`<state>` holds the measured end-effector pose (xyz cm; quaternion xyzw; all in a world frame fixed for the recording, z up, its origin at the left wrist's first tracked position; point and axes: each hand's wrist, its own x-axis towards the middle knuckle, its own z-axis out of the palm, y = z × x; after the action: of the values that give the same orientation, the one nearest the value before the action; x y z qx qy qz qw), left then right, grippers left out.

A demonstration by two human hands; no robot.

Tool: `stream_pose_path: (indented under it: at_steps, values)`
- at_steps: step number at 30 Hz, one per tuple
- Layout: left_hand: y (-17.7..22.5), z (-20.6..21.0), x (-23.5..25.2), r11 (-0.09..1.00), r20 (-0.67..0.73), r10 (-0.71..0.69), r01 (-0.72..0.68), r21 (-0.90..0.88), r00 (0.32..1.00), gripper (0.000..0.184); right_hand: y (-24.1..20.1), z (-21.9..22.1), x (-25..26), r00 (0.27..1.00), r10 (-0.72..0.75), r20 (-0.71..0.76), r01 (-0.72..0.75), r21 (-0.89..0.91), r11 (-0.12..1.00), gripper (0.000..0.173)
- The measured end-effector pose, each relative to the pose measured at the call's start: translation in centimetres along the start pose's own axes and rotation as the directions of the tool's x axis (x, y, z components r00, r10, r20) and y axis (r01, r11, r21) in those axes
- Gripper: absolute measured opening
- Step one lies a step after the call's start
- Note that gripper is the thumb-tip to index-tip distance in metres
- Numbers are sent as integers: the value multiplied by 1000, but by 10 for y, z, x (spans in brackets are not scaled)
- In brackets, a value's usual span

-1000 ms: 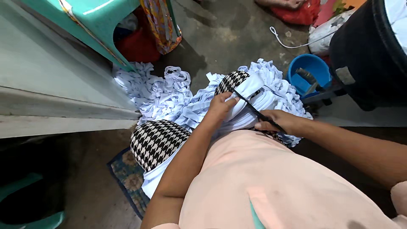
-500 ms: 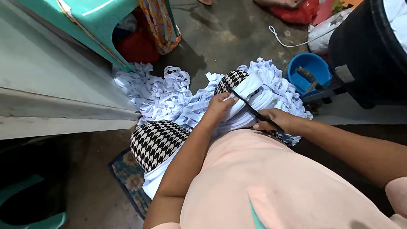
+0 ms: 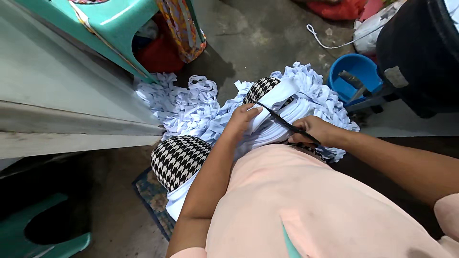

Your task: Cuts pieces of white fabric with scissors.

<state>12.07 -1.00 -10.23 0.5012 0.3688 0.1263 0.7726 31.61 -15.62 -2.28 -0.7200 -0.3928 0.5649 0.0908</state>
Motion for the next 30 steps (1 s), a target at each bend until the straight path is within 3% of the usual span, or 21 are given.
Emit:
stream_pose_path:
  at_steps: [2, 5, 10, 14, 17, 21, 26, 30]
  values:
    - [-2, -3, 1, 999, 12, 36, -36, -11, 999, 21, 8, 1, 5, 998, -60, -10, 60, -8, 998, 27]
    - [-1, -10, -3, 995, 27, 101, -100, -30, 995, 19, 17, 1, 9, 984, -177, -31, 170, -155, 973, 27]
    - [3, -28, -11, 964, -81, 223, -232, -131, 971, 27, 23, -6, -5, 955, -295, 8, 290, -203, 935, 29]
    - [14, -42, -13, 904, -59, 419, -422, -68, 906, 19, 6, -13, -21, 863, -502, -62, 475, -239, 847, 39]
    - [30, -44, -16, 837, 0, 547, -547, -7, 837, 20, -34, -21, -14, 721, -657, -220, 577, -334, 745, 45]
    - [60, -38, -26, 776, 39, 629, -630, 12, 776, 22, -112, -31, 2, 654, -715, -247, 593, -420, 687, 65]
    - [94, -49, -46, 683, 8, 730, -730, 20, 683, 31, -183, -30, 11, 596, -793, -125, 636, -530, 561, 44]
    - [109, -60, -60, 611, -17, 790, -789, -67, 613, 35, -218, -33, 0, 559, -828, -45, 703, -504, 502, 42]
